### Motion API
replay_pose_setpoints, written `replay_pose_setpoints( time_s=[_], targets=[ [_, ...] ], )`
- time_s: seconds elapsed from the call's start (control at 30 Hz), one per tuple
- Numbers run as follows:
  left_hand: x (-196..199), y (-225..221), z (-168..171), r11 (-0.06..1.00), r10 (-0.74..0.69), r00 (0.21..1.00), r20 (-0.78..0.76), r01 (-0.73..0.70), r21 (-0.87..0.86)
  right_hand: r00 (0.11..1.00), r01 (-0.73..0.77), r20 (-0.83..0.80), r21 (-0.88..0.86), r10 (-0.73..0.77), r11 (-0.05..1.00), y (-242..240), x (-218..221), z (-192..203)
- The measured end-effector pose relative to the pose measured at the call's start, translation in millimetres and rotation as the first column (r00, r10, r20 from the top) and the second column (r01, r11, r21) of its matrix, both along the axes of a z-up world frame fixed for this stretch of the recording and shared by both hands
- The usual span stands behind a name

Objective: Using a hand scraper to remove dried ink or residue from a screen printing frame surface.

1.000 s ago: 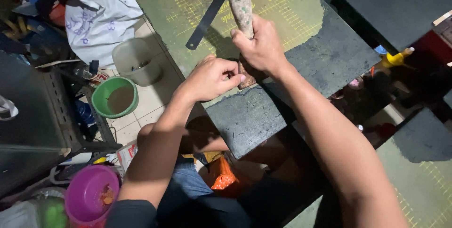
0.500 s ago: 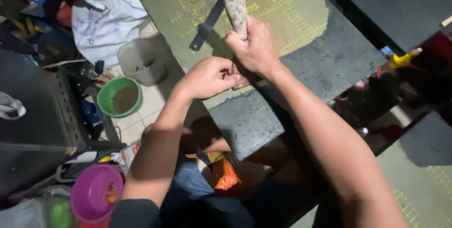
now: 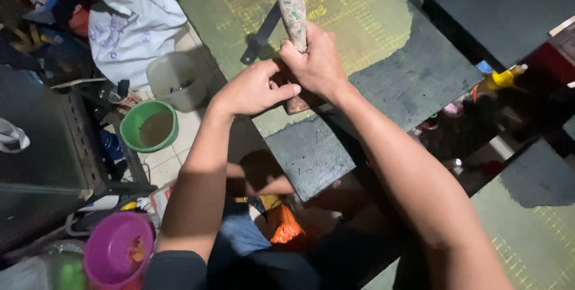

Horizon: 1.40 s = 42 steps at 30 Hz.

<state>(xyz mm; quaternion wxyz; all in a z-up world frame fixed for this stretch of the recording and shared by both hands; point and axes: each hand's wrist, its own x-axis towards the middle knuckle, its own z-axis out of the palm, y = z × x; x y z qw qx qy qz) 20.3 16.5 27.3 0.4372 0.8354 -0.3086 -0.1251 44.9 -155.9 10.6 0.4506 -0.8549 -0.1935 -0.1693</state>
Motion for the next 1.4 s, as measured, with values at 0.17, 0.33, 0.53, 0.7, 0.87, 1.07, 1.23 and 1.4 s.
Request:
replay_pose_setpoints(
  time_s=[0.17,0.33,0.53,0.7,0.87,1.07,1.23,1.4],
  targets=[
    [-12,9,-4,0.992,0.001,1.000,0.027,0.002,-0.127,0.993,0.040,-0.116,0.113,-0.026,0.993,-1,14,-27],
    [-16,8,-31,0.991,0.114,0.988,0.108,-0.105,-0.082,0.998,0.002,-0.067,0.050,0.002,0.999,1,0,-14],
    [-18,4,-34,0.991,0.120,0.980,0.161,-0.128,0.045,0.999,-0.043,0.013,0.006,0.043,0.999,3,-3,-11],
    [-14,4,-40,0.992,0.097,0.990,0.099,-0.104,0.074,0.997,-0.065,-0.051,-0.035,0.064,0.997,2,-3,-14],
    [-12,4,-48,0.999,0.018,0.977,0.211,-0.027,0.040,0.997,-0.081,0.008,0.030,0.081,0.996,0,-12,-10],
    [-12,3,-45,0.997,0.035,0.993,0.110,-0.042,0.057,0.993,-0.074,-0.094,0.017,0.075,0.997,0,-10,-7],
    [-13,8,-45,0.991,0.077,0.986,0.146,-0.059,-0.124,0.994,-0.073,-0.081,0.035,0.076,0.997,6,-11,14],
    [-15,16,-46,0.961,0.210,0.971,0.116,-0.183,-0.207,0.995,-0.096,0.016,-0.006,0.096,0.995,28,-5,8]
  ],
)
